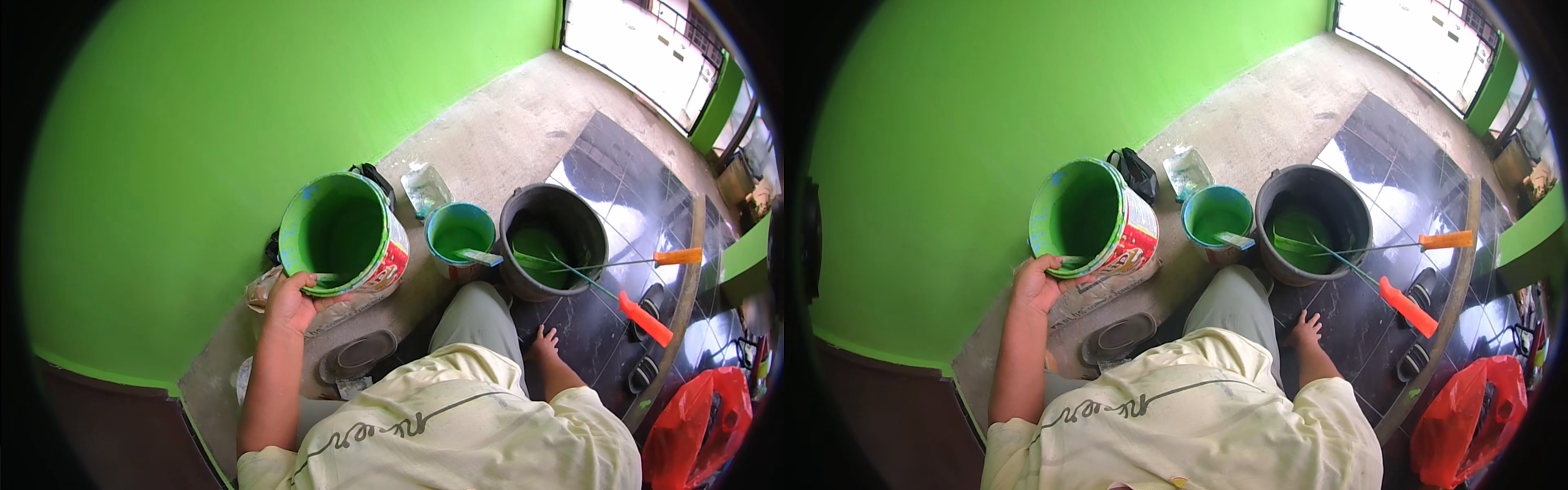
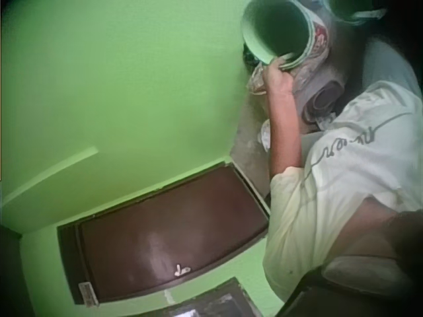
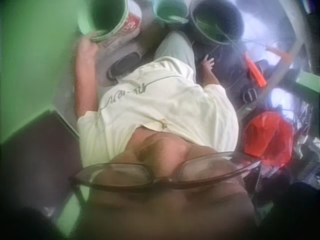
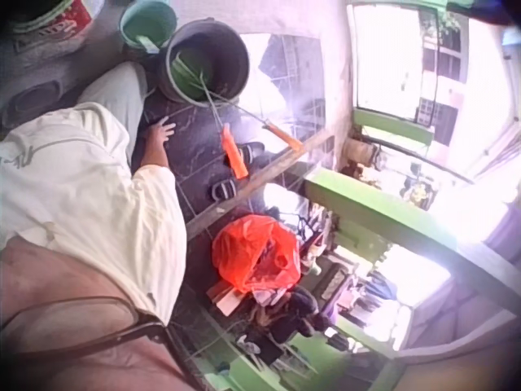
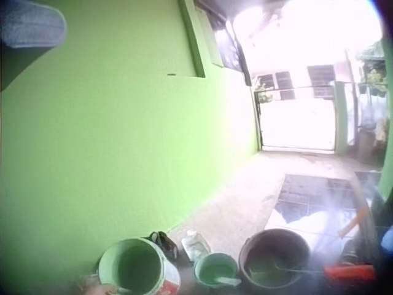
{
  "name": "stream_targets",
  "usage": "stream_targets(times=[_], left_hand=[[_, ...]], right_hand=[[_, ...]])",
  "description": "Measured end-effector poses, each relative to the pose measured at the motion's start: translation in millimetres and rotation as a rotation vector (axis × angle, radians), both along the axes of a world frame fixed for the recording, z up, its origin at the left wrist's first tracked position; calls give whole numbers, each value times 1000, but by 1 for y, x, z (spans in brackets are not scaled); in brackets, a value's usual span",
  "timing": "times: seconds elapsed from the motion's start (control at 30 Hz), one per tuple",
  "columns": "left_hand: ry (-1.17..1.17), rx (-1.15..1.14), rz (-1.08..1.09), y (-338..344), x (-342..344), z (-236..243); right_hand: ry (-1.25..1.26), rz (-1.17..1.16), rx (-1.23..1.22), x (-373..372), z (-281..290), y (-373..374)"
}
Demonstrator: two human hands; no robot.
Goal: The person opens a cardboard box and removes a small wrapped item. Then the person walks to a corner with paint supplies, picks up a paint can, and uses a stir stick to mix green paint, transferring it between containers.
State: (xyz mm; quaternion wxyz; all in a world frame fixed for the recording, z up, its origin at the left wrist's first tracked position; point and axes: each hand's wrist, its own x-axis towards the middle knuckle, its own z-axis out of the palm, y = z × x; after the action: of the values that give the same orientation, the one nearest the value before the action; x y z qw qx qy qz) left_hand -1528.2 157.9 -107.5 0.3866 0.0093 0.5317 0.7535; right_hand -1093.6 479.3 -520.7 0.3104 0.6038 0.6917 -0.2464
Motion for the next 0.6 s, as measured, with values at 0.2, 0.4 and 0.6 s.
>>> stream_targets(times=[0.2,0.4,0.6], left_hand=[[52,-88,-35,12,3,8],[-11,-211,-183,2,-26,-36],[-29,-354,-402,7,-51,-87]], right_hand=[[48,-74,116,-2,-29,-12],[24,-33,129,0,-38,-7],[40,-15,178,13,-69,3]])
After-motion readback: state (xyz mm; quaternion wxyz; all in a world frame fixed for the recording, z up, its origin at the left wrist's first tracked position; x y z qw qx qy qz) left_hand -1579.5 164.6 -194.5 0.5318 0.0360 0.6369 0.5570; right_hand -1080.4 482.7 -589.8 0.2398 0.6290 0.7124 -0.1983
